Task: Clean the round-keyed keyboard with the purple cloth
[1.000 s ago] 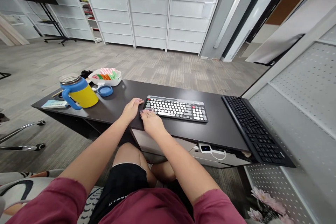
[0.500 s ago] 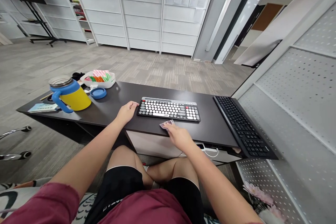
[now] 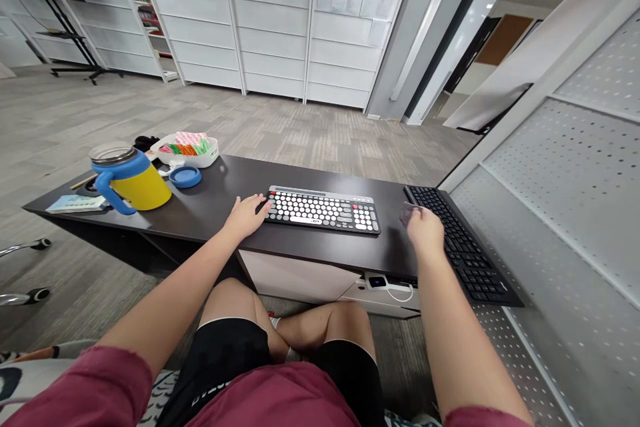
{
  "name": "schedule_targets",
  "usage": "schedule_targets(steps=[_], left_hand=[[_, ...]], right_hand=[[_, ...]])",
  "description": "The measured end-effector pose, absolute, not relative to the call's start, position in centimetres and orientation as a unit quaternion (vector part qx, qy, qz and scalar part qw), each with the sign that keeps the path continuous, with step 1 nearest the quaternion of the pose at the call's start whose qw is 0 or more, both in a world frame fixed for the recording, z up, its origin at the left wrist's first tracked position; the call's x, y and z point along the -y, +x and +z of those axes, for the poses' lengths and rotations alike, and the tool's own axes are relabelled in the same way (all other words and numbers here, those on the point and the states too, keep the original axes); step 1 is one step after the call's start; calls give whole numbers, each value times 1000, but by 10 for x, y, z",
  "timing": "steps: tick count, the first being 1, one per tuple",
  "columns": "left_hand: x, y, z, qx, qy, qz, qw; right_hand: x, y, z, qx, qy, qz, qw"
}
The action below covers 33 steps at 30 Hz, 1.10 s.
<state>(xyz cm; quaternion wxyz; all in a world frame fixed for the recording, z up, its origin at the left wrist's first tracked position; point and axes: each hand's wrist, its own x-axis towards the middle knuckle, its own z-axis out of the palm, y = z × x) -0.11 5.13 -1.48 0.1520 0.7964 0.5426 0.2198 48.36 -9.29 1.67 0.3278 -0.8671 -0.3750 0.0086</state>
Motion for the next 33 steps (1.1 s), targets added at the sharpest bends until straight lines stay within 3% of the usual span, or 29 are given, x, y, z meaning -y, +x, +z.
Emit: schedule_targets(steps=[5,10,33], left_hand=[[-50,-1,-12,-547,805,181,140],[-49,-2,-10,-532,821,149,145],[-50,-2,-9,-520,838,95,139]], right_hand=[[52,412,9,468,-862,54,188],[32,346,6,486,-872,10,65],[-12,218,10,588,-802,14,99]])
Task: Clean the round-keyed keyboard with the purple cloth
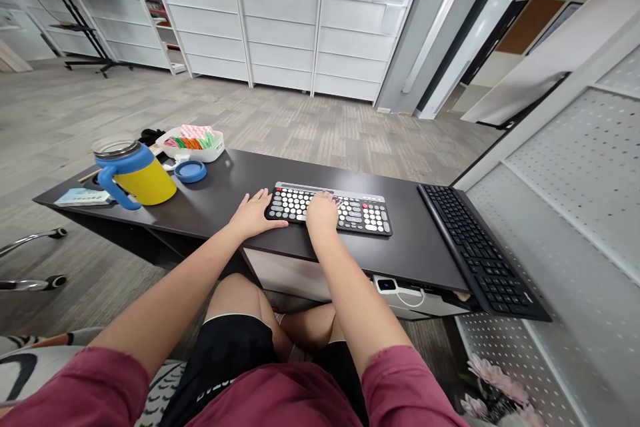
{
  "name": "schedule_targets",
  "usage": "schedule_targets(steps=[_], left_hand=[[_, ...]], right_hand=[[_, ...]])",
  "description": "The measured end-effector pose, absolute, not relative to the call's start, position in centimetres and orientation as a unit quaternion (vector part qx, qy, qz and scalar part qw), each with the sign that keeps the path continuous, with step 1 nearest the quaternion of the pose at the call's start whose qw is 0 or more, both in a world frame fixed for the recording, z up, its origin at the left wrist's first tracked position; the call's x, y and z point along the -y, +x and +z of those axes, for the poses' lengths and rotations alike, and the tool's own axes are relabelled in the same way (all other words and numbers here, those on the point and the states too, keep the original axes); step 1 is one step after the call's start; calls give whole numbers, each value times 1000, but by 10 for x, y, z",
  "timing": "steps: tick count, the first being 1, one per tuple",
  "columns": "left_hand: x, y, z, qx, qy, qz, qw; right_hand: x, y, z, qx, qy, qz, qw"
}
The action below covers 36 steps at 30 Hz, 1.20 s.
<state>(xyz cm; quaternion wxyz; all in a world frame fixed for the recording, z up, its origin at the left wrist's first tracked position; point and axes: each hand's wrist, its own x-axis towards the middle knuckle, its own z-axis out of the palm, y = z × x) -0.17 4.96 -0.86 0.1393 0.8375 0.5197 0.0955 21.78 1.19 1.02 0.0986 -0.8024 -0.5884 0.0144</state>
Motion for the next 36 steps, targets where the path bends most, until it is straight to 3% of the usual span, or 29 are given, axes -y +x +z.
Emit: schedule_targets(steps=[14,23,36], left_hand=[[-49,-3,-5,-514,846,61,126],[-52,-2,-7,-522,838,73,142],[-53,-4,-8,-537,818,120,169]], right_hand=[[-42,144,3,705,-702,34,93],[-44,165,6,811,-579,45,68],[-11,185,11,870,-478,70,101]])
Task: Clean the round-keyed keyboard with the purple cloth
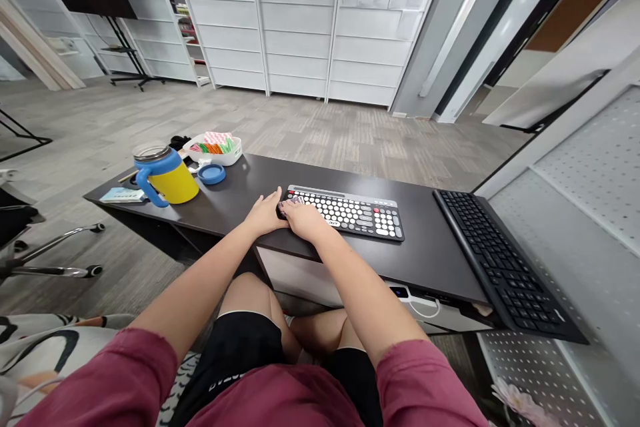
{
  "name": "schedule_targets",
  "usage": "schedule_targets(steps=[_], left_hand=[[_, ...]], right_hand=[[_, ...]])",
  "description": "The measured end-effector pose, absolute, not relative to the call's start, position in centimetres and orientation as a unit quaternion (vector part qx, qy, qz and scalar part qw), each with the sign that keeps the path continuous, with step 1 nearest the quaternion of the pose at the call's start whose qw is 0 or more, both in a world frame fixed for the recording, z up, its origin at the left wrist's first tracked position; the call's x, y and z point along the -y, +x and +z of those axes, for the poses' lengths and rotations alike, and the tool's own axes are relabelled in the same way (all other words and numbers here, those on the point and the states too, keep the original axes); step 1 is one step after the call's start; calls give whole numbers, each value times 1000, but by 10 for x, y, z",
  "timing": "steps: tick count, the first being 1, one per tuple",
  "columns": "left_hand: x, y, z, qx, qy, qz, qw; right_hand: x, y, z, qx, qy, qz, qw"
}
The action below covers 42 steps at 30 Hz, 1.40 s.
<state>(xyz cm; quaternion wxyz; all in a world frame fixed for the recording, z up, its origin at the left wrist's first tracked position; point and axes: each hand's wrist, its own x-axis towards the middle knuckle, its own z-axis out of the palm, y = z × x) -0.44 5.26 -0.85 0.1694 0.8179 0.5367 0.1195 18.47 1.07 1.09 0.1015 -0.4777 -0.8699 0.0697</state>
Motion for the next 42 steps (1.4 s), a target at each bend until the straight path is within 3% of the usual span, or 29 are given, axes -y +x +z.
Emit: schedule_targets(steps=[14,24,37,42], left_hand=[[-53,-11,-5,-498,844,109,168],[-54,-13,-3,-498,841,126,171],[-50,-13,0,-506,817,184,204],[-54,-13,-4,-511,820,174,192]], right_hand=[[9,193,17,896,-428,88,77],[45,252,-6,885,-448,53,115],[118,378,-17,827,-556,22,85],[146,416,1,670,-739,16,69]])
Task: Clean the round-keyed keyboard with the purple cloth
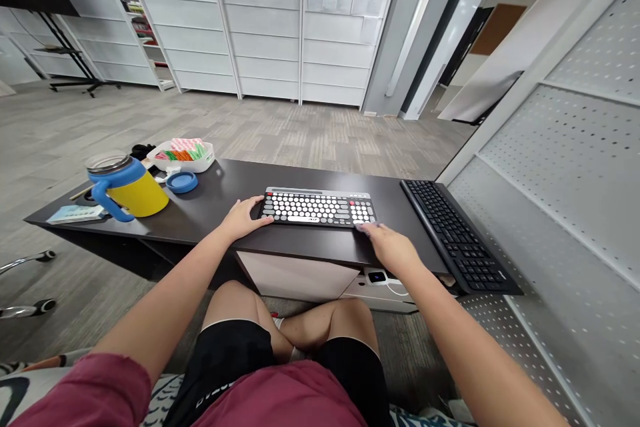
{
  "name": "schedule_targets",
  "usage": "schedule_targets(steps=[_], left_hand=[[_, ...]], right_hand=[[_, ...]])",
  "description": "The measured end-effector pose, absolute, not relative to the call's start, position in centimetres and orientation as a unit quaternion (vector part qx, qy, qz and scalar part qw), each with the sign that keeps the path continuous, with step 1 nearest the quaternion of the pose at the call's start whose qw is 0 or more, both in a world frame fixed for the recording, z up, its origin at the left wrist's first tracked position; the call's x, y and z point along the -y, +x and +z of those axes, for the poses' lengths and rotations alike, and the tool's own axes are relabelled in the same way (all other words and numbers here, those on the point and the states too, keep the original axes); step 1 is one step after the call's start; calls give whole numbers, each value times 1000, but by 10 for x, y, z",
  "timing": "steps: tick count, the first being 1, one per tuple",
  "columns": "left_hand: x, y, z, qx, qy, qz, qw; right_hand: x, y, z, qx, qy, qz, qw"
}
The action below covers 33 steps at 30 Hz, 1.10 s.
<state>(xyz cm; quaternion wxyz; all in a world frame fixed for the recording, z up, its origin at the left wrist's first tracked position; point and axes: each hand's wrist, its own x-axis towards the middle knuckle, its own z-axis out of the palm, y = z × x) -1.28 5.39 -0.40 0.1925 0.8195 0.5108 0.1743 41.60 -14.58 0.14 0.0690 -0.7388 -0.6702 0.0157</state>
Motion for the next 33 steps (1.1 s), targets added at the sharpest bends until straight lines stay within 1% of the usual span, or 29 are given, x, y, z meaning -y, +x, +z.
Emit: schedule_targets(steps=[3,6,10,14,16,25,28,33], left_hand=[[-55,-12,-5,-511,821,172,187],[-54,-11,-4,-507,822,173,194],[-52,-10,-2,-508,822,161,202],[-51,-10,-2,-504,827,150,200],[-51,-10,-3,-504,827,149,200],[-54,-9,-5,-510,825,146,195],[-54,-9,-6,-510,825,146,194],[-54,-8,-4,-516,822,144,192]], right_hand=[[154,430,18,495,-863,-29,92],[146,424,22,439,-893,-27,97],[125,385,5,485,-870,6,90],[109,345,-17,516,-845,-72,118],[105,331,-25,525,-835,-90,136],[89,261,-30,573,-800,-78,160],[89,239,-23,593,-791,-55,140],[91,218,-11,659,-748,-17,77]])
